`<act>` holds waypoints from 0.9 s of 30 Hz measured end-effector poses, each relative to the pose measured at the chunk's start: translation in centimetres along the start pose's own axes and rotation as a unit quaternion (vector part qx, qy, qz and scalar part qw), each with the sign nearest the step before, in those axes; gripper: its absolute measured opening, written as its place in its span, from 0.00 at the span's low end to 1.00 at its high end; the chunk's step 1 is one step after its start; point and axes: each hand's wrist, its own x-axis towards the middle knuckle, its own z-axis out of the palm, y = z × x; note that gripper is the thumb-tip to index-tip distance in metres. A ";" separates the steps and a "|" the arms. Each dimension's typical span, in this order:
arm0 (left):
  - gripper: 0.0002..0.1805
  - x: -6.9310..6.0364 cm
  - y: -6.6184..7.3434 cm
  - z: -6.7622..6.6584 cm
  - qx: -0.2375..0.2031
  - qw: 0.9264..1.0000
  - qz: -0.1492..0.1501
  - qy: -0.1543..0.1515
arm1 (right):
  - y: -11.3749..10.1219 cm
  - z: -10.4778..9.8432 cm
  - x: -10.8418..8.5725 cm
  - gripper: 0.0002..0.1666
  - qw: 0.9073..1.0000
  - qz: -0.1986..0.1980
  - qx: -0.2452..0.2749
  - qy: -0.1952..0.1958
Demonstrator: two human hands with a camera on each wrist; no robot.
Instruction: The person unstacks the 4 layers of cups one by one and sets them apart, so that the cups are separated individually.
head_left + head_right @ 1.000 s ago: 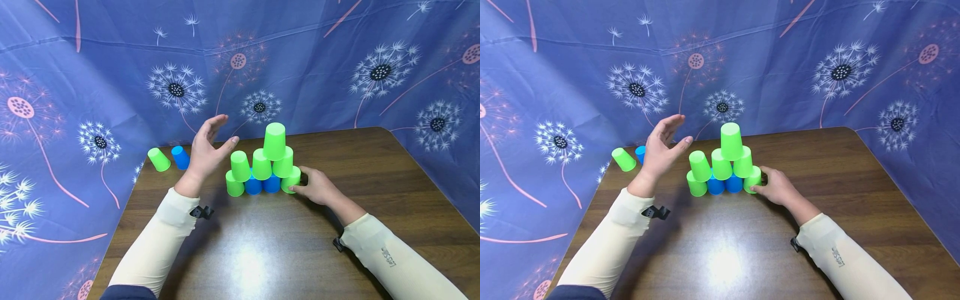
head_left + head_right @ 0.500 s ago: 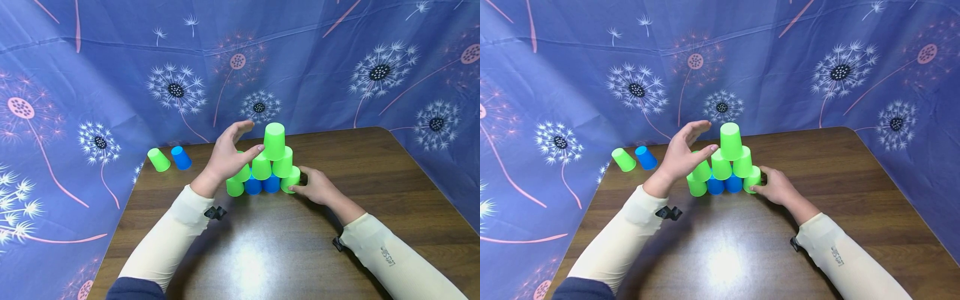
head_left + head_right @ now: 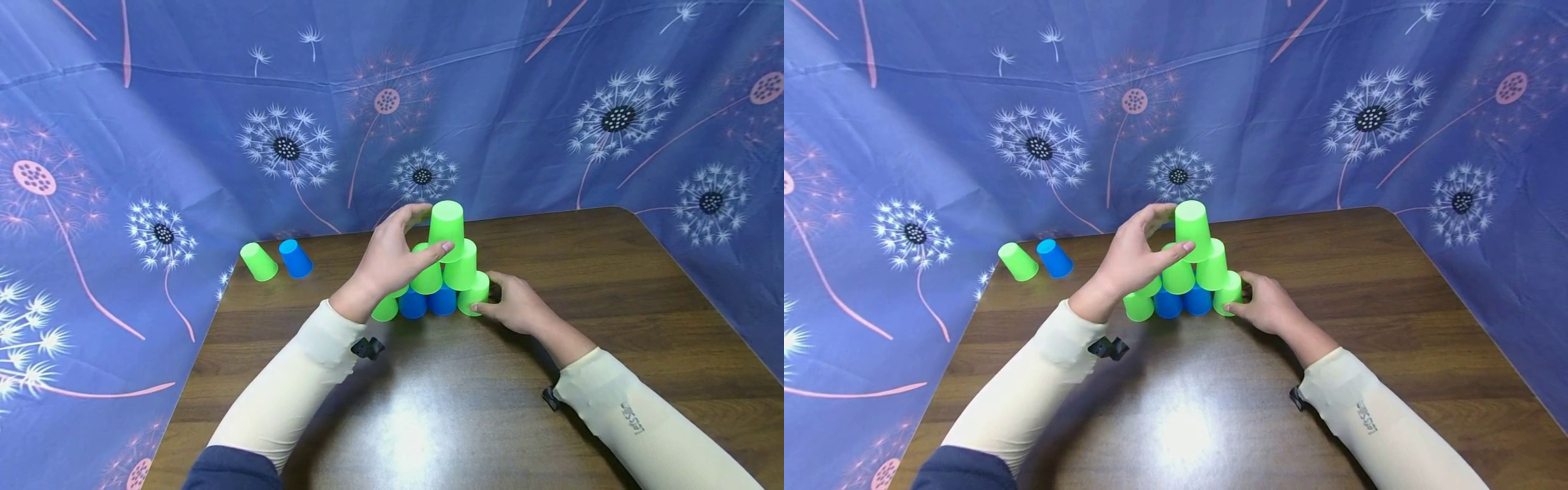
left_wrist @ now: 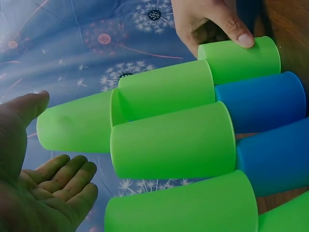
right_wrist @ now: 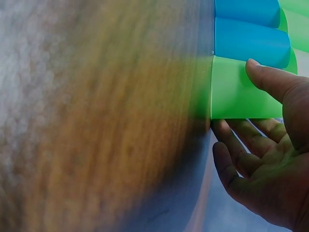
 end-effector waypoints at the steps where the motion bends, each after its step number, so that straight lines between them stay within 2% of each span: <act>1: 0.40 0.1 0.0 0.1 0.002 1.000 -0.002 0.001 | 0.0 0.0 0.0 0.38 1.000 0.000 0.000 0.000; 11: 0.35 0.5 0.2 0.9 -0.029 0.999 -0.025 -0.006 | -0.1 0.0 0.1 0.39 1.000 0.003 0.002 0.000; 14: 0.34 0.6 0.3 1.0 -0.024 0.999 -0.028 -0.005 | -0.1 0.1 0.1 0.40 1.000 0.004 0.001 -0.001; 21: 0.31 0.7 0.1 1.1 -0.010 1.000 -0.018 0.010 | -0.2 0.0 0.0 0.42 1.000 0.010 0.003 -0.005; 27: 0.30 0.5 0.2 0.3 -0.023 0.999 -0.011 0.034 | -0.2 -0.1 0.0 0.45 1.000 0.015 0.003 -0.007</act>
